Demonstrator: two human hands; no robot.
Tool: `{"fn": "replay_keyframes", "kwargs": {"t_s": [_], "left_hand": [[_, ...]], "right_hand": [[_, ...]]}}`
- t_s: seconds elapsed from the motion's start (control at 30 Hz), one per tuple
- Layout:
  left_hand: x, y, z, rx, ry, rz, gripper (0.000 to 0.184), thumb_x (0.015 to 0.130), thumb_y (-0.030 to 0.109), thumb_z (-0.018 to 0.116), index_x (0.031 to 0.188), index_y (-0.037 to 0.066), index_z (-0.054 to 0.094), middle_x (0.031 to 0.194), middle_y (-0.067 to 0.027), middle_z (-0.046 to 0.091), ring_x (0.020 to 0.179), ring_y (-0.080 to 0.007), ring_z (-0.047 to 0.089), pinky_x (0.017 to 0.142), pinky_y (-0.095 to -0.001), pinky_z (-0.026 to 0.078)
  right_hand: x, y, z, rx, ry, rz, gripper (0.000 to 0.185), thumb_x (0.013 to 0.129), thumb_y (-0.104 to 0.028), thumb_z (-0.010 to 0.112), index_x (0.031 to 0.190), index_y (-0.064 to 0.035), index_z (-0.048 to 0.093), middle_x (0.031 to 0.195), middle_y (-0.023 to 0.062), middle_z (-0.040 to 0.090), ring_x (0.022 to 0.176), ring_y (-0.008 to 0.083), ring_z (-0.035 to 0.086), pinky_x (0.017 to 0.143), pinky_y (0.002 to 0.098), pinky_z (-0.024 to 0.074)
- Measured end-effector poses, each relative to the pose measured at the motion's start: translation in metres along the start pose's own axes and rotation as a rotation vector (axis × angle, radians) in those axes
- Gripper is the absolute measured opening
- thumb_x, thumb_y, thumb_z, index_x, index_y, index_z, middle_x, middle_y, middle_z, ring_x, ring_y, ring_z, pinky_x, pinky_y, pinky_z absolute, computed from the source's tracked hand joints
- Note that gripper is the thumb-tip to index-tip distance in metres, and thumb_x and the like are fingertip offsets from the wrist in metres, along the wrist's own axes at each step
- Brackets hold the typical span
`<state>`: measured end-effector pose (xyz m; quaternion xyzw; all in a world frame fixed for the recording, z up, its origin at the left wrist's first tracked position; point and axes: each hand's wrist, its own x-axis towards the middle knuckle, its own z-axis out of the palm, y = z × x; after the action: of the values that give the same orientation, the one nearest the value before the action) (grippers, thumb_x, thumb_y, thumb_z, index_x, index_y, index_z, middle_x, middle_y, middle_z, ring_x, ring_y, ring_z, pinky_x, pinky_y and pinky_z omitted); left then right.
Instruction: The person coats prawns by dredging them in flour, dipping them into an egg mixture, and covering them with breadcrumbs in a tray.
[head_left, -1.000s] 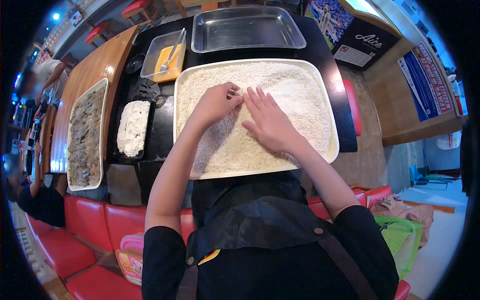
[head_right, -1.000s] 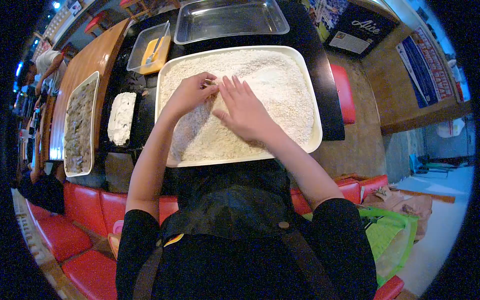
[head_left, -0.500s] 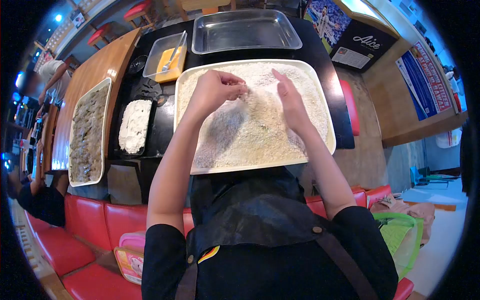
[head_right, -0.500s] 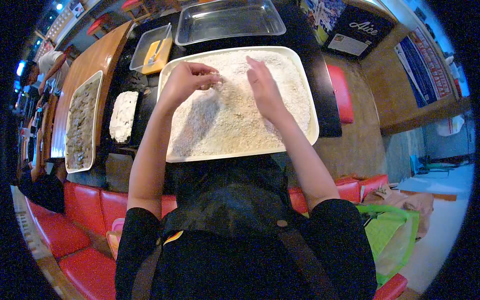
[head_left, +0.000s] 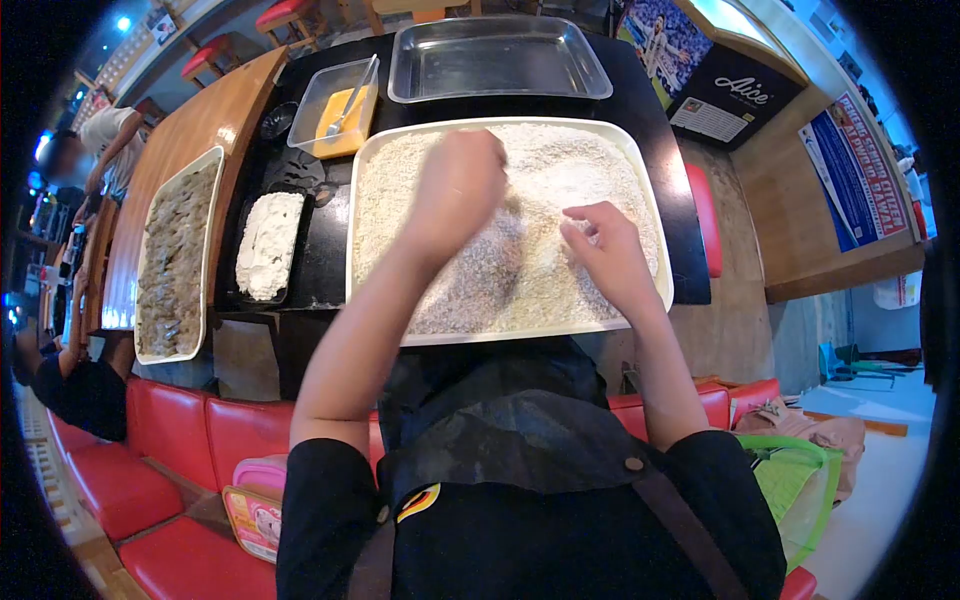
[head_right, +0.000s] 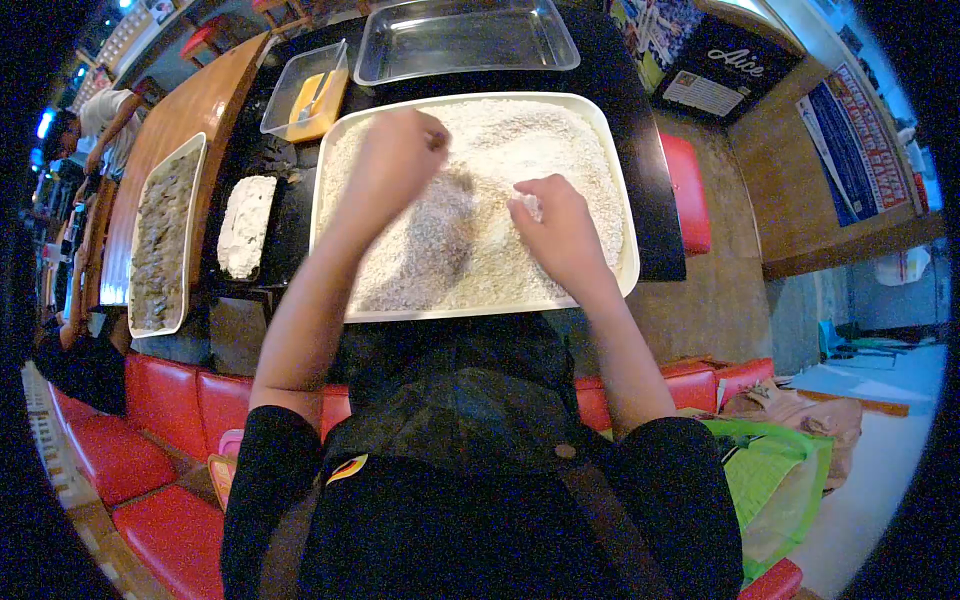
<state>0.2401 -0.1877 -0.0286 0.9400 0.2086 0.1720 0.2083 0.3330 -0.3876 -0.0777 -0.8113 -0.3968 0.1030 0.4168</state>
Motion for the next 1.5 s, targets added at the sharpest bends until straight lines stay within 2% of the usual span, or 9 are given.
{"fn": "replay_keyframes", "kwargs": {"t_s": [0.13, 0.23, 0.33, 0.5, 0.73, 0.77, 0.9, 1.13, 1.5], "left_hand": [[-0.023, 0.017, 0.036, -0.15, -0.099, 0.047, 0.026, 0.078, 0.02, 0.075, 0.097, 0.002, 0.074, 0.093, -0.02, 0.071, 0.086, -0.0343, 0.07, 0.082, -0.0408, 0.054], [-0.056, -0.005, 0.012, -0.153, 0.109, 0.11, 0.034, 0.078, 0.025, 0.077, 0.105, 0.005, 0.073, 0.101, -0.0198, 0.07, 0.091, -0.0332, 0.069, 0.083, -0.0391, 0.054], [-0.085, -0.016, -0.038, 0.085, -0.175, -0.343, 0.055, 0.074, 0.035, 0.081, 0.118, 0.005, 0.066, 0.11, -0.0208, 0.065, 0.104, -0.036, 0.064, 0.091, -0.0433, 0.051], [-0.114, -0.037, -0.019, 0.133, -0.287, -0.314, 0.083, 0.067, 0.034, 0.085, 0.133, 0.002, 0.048, 0.118, -0.0258, 0.056, 0.108, -0.0405, 0.058, 0.094, -0.0434, 0.049], [-0.069, -0.038, 0.005, -0.23, -0.133, -0.151, 0.045, 0.068, 0.015, 0.076, 0.105, -0.006, 0.059, 0.093, -0.0266, 0.064, 0.092, -0.0414, 0.063, 0.086, -0.0441, 0.05], [-0.06, -0.034, -0.001, -0.202, -0.109, -0.169, 0.034, 0.072, 0.015, 0.075, 0.101, 0.0, 0.067, 0.087, -0.0211, 0.068, 0.08, -0.0302, 0.068, 0.077, -0.0366, 0.053], [-0.032, -0.034, -0.019, -0.208, -0.163, -0.065, 0.022, 0.075, 0.009, 0.073, 0.096, 0.003, 0.073, 0.091, -0.017, 0.07, 0.083, -0.0268, 0.068, 0.079, -0.0354, 0.053], [-0.027, -0.053, 0.014, -0.089, -0.107, 0.33, 0.022, 0.072, 0.01, 0.075, 0.094, 0.01, 0.075, 0.087, -0.0112, 0.069, 0.086, -0.0296, 0.065, 0.082, -0.0388, 0.052], [-0.022, -0.031, 0.028, 0.094, -0.194, 0.33, 0.02, 0.076, 0.015, 0.07, 0.096, 0.013, 0.072, 0.098, -0.0055, 0.065, 0.1, -0.0273, 0.058, 0.087, -0.0427, 0.046]], "right_hand": [[-0.008, -0.016, -0.003, -0.159, -0.098, 0.04, 0.034, 0.085, -0.023, 0.068, 0.108, 0.0018, 0.066, 0.102, 0.0211, 0.061, 0.1, 0.0375, 0.06, 0.09, 0.0426, 0.0478], [-0.015, -0.014, -0.007, -0.18, -0.135, 0.064, 0.039, 0.083, -0.024, 0.071, 0.111, 0.0026, 0.063, 0.103, 0.0218, 0.06, 0.101, 0.0382, 0.059, 0.09, 0.0431, 0.0476], [-0.021, -0.016, -0.007, -0.169, -0.174, 0.09, 0.045, 0.08, -0.024, 0.073, 0.113, 0.0031, 0.061, 0.104, 0.0226, 0.059, 0.103, 0.0392, 0.058, 0.09, 0.0435, 0.0476], [-0.024, -0.029, 0.017, -0.168, -0.186, 0.037, 0.046, 0.075, -0.018, 0.077, 0.111, 0.003, 0.06, 0.105, 0.0228, 0.058, 0.103, 0.0399, 0.058, 0.091, 0.044, 0.0478], [-0.01, -0.031, 0.043, -0.08, -0.119, -0.133, 0.031, 0.072, -0.008, 0.073, 0.1, 0.0016, 0.064, 0.09, 0.0216, 0.062, 0.09, 0.0395, 0.062, 0.084, 0.0429, 0.0495], [-0.004, -0.035, 0.039, -0.079, -0.112, -0.158, 0.028, 0.073, -0.006, 0.07, 0.099, 0.0021, 0.063, 0.09, 0.0222, 0.062, 0.092, 0.0404, 0.061, 0.085, 0.044, 0.049], [0.027, -0.052, 0.025, -0.125, -0.057, -0.194, 0.014, 0.077, -0.005, 0.066, 0.091, -0.0008, 0.064, 0.089, 0.0196, 0.062, 0.088, 0.0382, 0.062, 0.083, 0.0453, 0.0495], [0.072, -0.025, 0.039, -0.361, -0.104, -0.289, 0.014, 0.077, -0.014, 0.072, 0.088, -0.0063, 0.07, 0.09, 0.0128, 0.064, 0.092, 0.0306, 0.062, 0.082, 0.0421, 0.05], [0.101, -0.004, 0.04, -0.201, -0.01, -0.259, 0.018, 0.078, -0.021, 0.074, 0.088, -0.0066, 0.071, 0.087, 0.0124, 0.067, 0.088, 0.0311, 0.063, 0.083, 0.0411, 0.0504]]}}
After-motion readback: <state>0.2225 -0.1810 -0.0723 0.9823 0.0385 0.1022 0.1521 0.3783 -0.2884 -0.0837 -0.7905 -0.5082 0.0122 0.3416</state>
